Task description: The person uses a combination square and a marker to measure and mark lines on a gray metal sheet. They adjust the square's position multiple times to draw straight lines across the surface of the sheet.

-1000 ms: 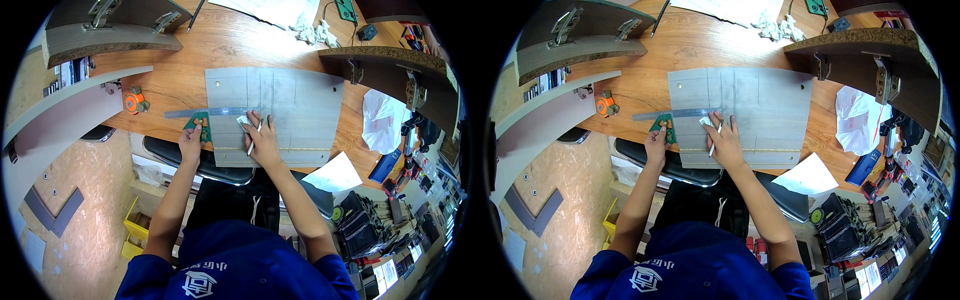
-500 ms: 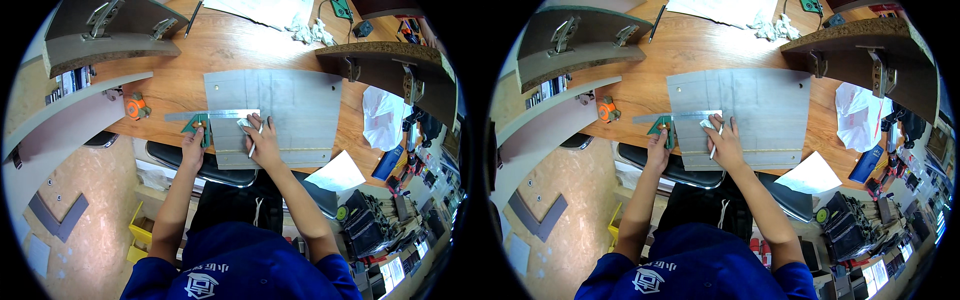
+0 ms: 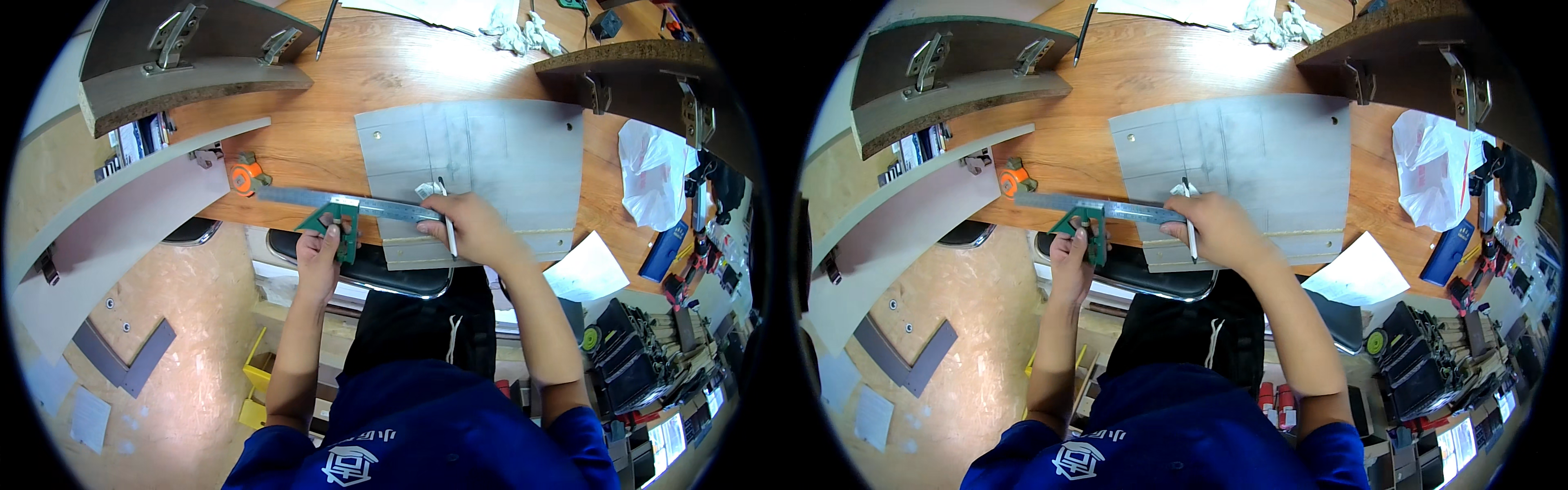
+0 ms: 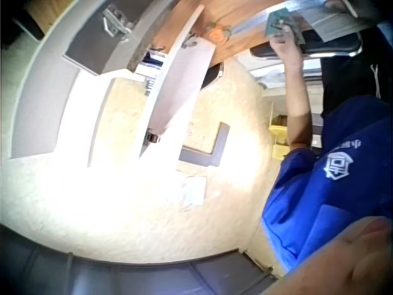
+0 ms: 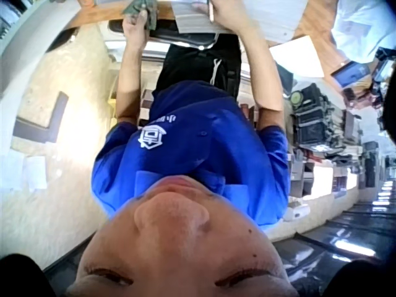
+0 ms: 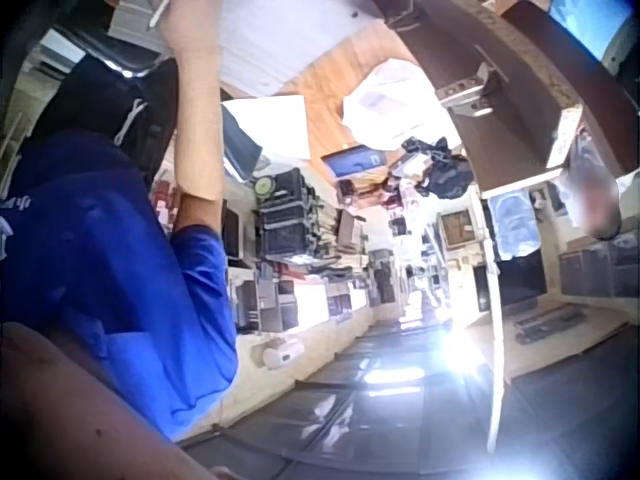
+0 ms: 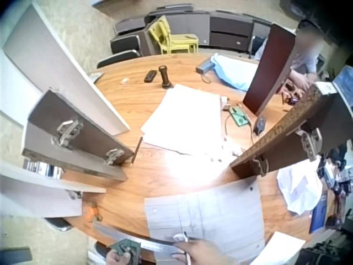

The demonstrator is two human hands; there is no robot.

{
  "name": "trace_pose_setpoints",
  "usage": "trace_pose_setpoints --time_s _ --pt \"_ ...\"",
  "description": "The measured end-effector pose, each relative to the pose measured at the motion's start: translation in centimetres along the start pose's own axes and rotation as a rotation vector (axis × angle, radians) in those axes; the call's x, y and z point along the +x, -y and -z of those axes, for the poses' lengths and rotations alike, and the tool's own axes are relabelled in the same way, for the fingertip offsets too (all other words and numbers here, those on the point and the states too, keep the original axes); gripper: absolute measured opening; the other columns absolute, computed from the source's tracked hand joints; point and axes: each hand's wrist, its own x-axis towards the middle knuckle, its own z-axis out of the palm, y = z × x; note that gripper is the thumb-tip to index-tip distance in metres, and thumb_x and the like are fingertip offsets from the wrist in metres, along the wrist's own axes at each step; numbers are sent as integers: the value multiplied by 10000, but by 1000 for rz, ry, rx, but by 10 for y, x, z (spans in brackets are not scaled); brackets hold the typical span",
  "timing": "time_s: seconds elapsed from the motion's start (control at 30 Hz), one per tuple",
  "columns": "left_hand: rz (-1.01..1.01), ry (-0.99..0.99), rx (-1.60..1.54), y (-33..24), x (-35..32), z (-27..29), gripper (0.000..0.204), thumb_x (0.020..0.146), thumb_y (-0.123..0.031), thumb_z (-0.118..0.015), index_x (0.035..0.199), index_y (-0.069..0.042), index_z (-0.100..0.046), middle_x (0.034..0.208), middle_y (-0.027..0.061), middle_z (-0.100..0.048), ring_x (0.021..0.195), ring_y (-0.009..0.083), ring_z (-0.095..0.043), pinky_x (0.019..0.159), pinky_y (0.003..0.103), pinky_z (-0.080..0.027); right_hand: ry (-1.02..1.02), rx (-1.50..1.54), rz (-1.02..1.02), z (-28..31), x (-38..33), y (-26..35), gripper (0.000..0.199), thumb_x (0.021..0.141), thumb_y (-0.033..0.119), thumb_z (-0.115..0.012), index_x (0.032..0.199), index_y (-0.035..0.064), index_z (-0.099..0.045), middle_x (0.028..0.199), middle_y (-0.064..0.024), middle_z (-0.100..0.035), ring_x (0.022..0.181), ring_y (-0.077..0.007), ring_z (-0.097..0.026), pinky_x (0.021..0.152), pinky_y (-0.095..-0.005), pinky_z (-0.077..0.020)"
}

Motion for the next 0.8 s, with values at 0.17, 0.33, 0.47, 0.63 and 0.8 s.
trace_pose_setpoints --time_s 0.17,0.33,0.47,0.63,0.8 --pt "-68 -18 43 -7 -7 -20 247 976 -218 -607 1091 -1 -581 973 96 -642 761 192 -647 647 313 -548 70 203 41 7 2 9 207 920 225 -649 893 21 -627 641 -184 -566 567 -339 -552 561 -401 -422" --pt "-48 -7 48 -11 -13 -25 298 979 -302 -597 1065 -19 -563 956 111 -649 614 153 -570 510 268 -425 8 252 174 -4 5 5 241 937 234 -640 844 13 -615 607 -172 -520 527 -306 -507 529 -392 -389" --pt "-84 59 65 -6 -22 -14 339 989 -361 -561 1083 -35 -550 991 116 -633 611 143 -543 472 259 -413 46 348 169 -7 6 6 259 944 239 -633 837 4 -609 605 -164 -513 526 -297 -480 527 -384 -380" --pt "-42 35 13 -10 -25 -18 394 992 -407 -540 1089 -26 -548 976 134 -638 582 140 -528 442 248 -407 77 356 108 -10 1 10 285 960 265 -618 836 8 -619 585 -126 -505 511 -252 -450 522 -369 -375" --pt "-150 -83 111 -3 -28 -15 326 991 -319 -575 1027 4 -597 945 194 -677 550 181 -593 433 262 -443 19 364 87 -23 -3 7 294 954 279 -631 832 12 -621 562 -100 -478 521 -207 -425 511 -345 -360"
